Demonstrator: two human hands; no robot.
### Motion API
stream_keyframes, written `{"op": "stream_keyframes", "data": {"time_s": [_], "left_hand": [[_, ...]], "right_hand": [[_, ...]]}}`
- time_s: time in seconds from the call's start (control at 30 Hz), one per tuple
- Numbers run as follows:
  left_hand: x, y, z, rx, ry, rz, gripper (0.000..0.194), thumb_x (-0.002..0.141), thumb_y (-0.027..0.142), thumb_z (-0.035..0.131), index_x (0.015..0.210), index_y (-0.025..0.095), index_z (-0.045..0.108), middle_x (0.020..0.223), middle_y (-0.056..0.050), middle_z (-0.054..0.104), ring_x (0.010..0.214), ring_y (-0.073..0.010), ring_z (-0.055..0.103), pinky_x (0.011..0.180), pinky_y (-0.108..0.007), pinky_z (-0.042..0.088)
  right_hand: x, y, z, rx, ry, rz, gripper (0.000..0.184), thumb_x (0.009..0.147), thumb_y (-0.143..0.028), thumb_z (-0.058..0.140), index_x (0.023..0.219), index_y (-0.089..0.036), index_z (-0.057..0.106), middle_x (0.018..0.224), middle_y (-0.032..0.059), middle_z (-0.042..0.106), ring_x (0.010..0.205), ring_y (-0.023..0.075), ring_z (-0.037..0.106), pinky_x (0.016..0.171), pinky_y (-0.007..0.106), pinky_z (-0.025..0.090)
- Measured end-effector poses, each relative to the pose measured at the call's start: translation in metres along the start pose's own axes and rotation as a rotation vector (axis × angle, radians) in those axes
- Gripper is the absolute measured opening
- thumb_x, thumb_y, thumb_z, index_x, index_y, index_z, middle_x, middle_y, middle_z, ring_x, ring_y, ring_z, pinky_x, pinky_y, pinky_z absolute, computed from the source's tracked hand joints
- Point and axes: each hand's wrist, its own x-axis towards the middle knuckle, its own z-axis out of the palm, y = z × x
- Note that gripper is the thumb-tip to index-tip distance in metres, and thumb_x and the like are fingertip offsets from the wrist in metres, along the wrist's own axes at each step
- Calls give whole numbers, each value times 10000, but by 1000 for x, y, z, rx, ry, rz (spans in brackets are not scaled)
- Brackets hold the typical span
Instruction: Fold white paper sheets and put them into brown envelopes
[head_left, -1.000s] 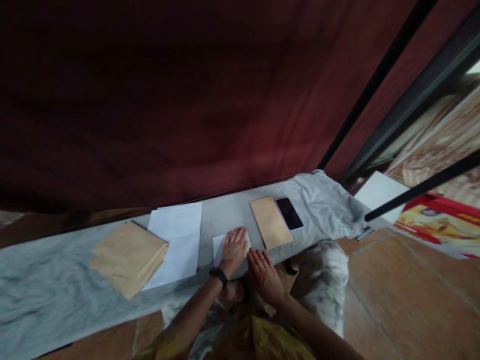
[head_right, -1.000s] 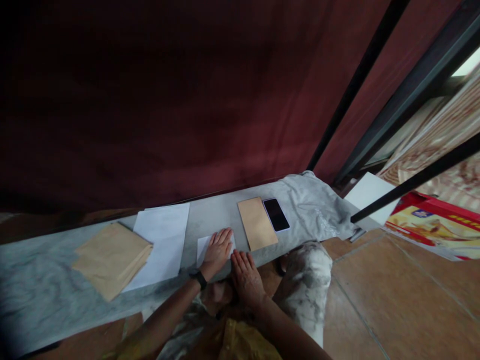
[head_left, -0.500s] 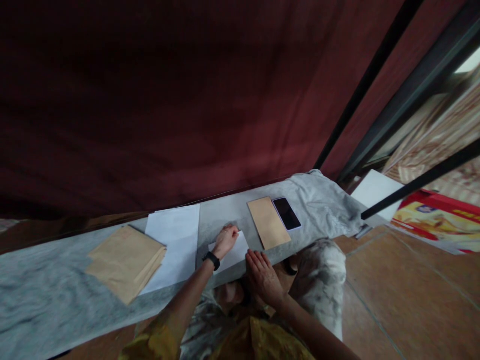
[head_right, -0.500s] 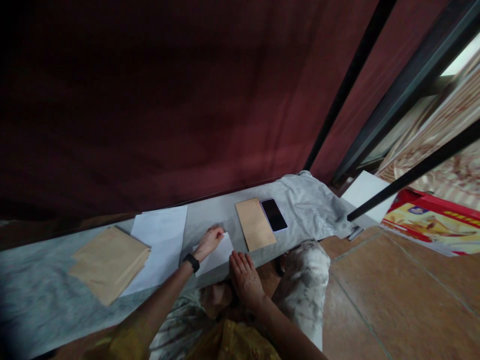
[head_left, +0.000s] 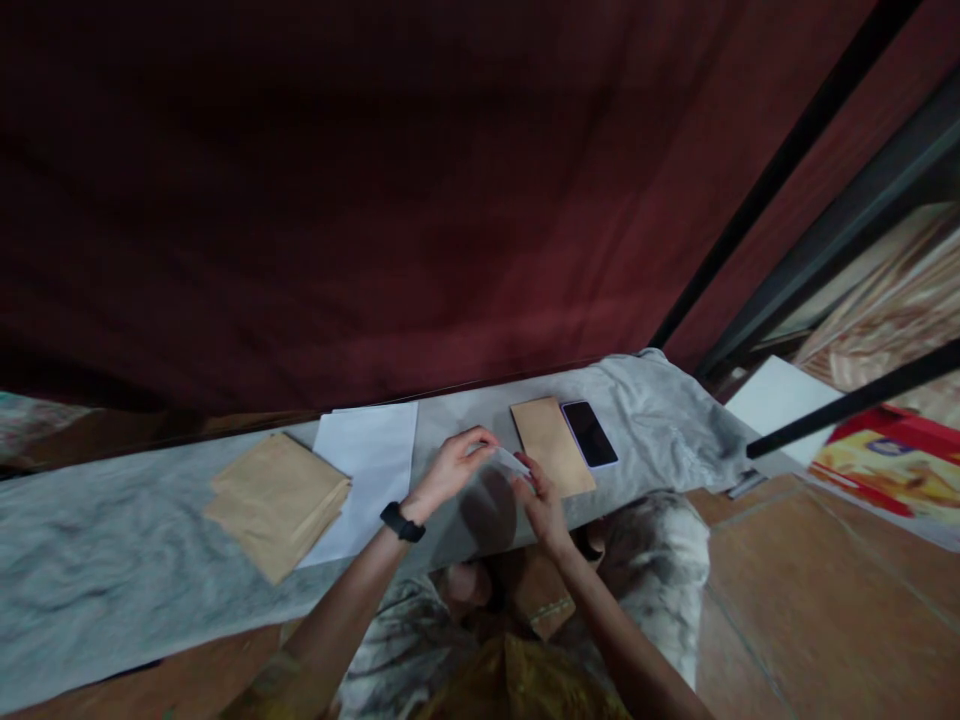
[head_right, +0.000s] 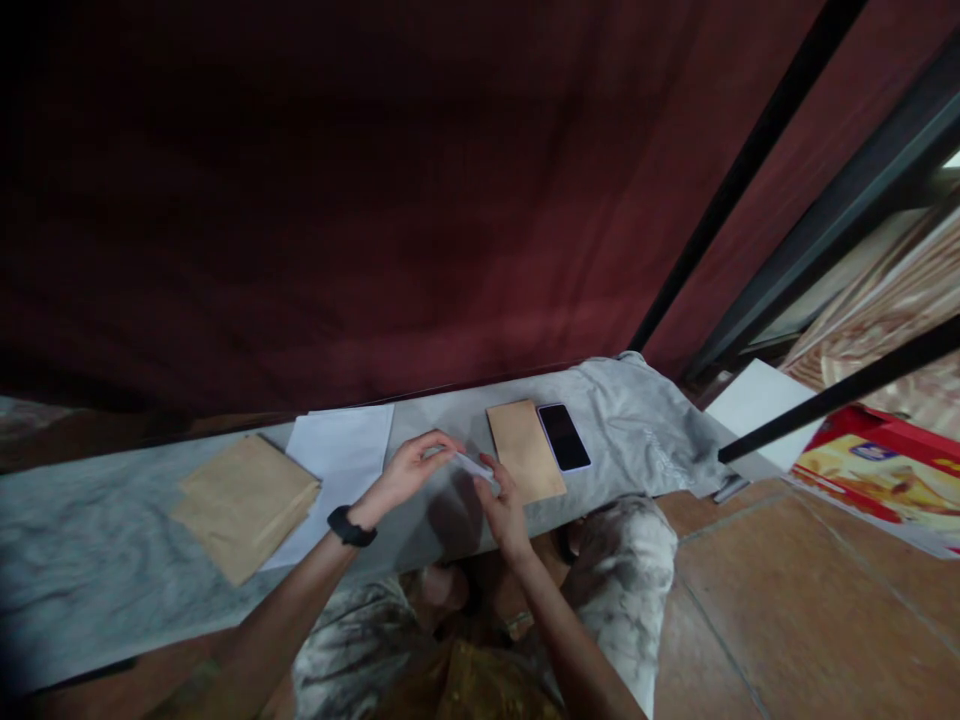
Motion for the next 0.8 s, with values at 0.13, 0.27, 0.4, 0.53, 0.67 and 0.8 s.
{"op": "stream_keyframes", "data": {"time_s": [0.13,0.27,0.4,0.53,0.67,0.8], "left_hand": [[-9,9,-7,-192,14,-12,228,885,417,604,913,198,660,1054,-62,735,1079,-217,647,990,-336,460],[-15,-3,-5,-379,128,-56,253,861,448,635,921,202,616,1153,-93,724,1196,-251,611,1041,-391,444],[-23,-22,6,-386,406,-177,382,898,518,573,1126,214,605,1401,-106,592,1293,-243,542,1009,-362,476],[-42,-40,19,-598,365,-445,615,961,656,316,1317,208,542,1284,-132,661,1166,-259,643,847,-381,571],[-61,-61,32,-673,308,-502,544,875,561,570,1264,182,597,1138,-127,727,1008,-278,702,840,-418,582],[-72,-83,44,-519,450,-441,501,749,385,694,1195,164,633,1160,-102,726,1093,-279,667,988,-436,520]], "right_hand": [[9,-16,-6,120,-30,-14,471,893,-421,608,1311,-203,605,1240,100,697,1098,250,672,963,411,552],[-1,-20,-3,57,-93,-46,393,934,-441,567,1228,-199,663,1163,68,729,1058,246,688,947,395,560],[-9,-25,0,-239,-74,-213,391,1007,-297,389,1289,-203,642,1220,84,706,1110,236,666,987,406,540],[-13,-30,6,-590,-100,-474,563,954,-130,351,1511,-186,412,1433,110,565,1304,231,534,1122,438,430],[-23,-16,24,-797,-222,-557,613,917,-75,368,1523,-167,390,1485,98,518,1373,239,463,1192,461,327],[-42,11,35,-849,-340,-536,590,946,-157,452,1530,-164,367,1545,107,440,1413,252,413,1197,479,307]]}}
